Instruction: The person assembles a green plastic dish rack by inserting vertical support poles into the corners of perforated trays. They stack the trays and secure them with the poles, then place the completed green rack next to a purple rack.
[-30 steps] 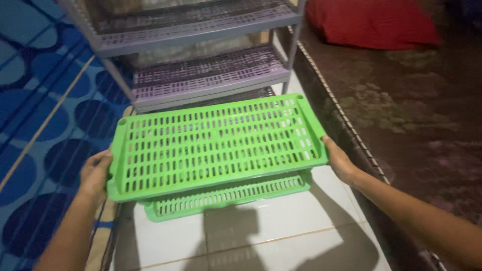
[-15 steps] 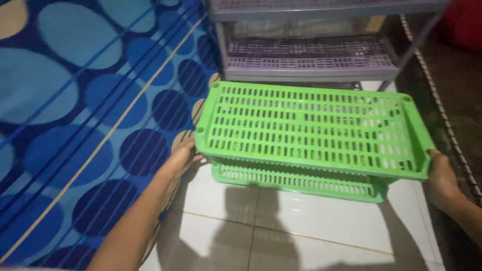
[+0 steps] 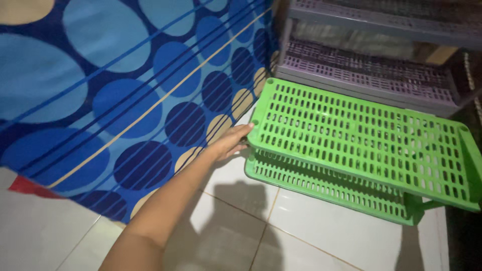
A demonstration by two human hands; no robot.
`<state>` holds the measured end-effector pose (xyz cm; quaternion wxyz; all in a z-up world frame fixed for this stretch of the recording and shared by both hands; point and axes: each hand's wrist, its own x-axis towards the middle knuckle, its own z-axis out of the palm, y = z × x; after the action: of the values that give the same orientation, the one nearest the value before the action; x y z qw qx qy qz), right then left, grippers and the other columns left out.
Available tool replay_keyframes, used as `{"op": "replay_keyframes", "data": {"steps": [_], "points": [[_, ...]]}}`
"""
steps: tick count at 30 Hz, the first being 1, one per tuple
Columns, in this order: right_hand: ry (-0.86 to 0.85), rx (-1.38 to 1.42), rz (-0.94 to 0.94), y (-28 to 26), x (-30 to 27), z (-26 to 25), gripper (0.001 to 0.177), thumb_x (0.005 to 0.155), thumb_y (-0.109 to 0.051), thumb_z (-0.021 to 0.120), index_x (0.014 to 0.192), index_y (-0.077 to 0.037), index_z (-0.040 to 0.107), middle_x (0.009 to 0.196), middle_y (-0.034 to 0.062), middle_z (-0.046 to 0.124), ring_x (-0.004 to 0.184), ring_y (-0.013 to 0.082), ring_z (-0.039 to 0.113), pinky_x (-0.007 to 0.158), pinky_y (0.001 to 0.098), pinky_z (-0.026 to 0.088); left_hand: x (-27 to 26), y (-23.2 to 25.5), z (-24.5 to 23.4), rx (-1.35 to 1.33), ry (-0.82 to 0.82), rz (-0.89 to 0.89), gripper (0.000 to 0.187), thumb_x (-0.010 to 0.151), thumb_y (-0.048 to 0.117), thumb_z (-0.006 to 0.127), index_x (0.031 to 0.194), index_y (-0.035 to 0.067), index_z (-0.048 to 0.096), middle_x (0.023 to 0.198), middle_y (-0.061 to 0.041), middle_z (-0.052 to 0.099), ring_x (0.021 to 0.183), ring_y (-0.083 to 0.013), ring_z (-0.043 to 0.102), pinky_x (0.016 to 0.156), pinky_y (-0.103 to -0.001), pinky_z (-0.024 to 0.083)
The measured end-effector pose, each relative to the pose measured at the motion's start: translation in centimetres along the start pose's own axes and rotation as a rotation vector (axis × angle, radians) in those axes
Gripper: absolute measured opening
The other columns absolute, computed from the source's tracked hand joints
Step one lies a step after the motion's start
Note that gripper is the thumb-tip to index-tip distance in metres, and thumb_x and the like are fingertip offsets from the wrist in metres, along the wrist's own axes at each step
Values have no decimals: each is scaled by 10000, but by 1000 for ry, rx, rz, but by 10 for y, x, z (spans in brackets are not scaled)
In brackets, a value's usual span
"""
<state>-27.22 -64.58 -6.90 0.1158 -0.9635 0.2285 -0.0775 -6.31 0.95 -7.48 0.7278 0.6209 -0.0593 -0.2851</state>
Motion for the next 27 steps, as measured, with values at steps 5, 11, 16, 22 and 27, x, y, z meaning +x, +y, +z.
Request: {"op": "replay_keyframes", "data": {"steps": [5,11,16,22,27], "points": [[47,-116,-139,-77,-7,-34,486,930,-306,585,1356,-73,561,1433,199,467,1329,341,398,1117,528,310,12,-18,-11,-144,-46,39,563,984,403,522,1461,104,523,1368,-52,624,1243,-167,577,1051,-379,451],[-57,127,-697,-293,-11,-55,520,870,-285,673,1353,-112,587,1518,199,436,1422,366,359,1181,570,268,21,-29,-11,97,-34,136,513,972,140,629,1465,93,495,1388,-62,603,1225,-165,584,1043,-331,475],[-189,43,-1154,-453,-79,-32,904,759,-524,805,1471,-109,433,1514,207,347,1397,423,364,1158,574,314,49,-56,-20,117,-117,398,543,907,-11,623,1438,41,524,1343,-79,646,1259,-169,600,1051,-299,479],[-207,-34,-1200,-502,-103,-22,937,711,-266,790,1543,-216,362,1558,124,381,1378,357,471,1140,502,439,82,-89,-12,100,54,591,462,928,-48,616,1383,18,583,1230,-87,712,1132,-166,681,973,-291,546],[-251,-172,-1094,-497,-92,-14,1118,652,-235,859,1597,-205,263,1543,103,341,1364,339,445,1062,566,392,63,-87,-4,238,129,679,440,926,-61,656,1361,-8,626,1180,-131,747,1053,-158,682,926,-287,542]]}}
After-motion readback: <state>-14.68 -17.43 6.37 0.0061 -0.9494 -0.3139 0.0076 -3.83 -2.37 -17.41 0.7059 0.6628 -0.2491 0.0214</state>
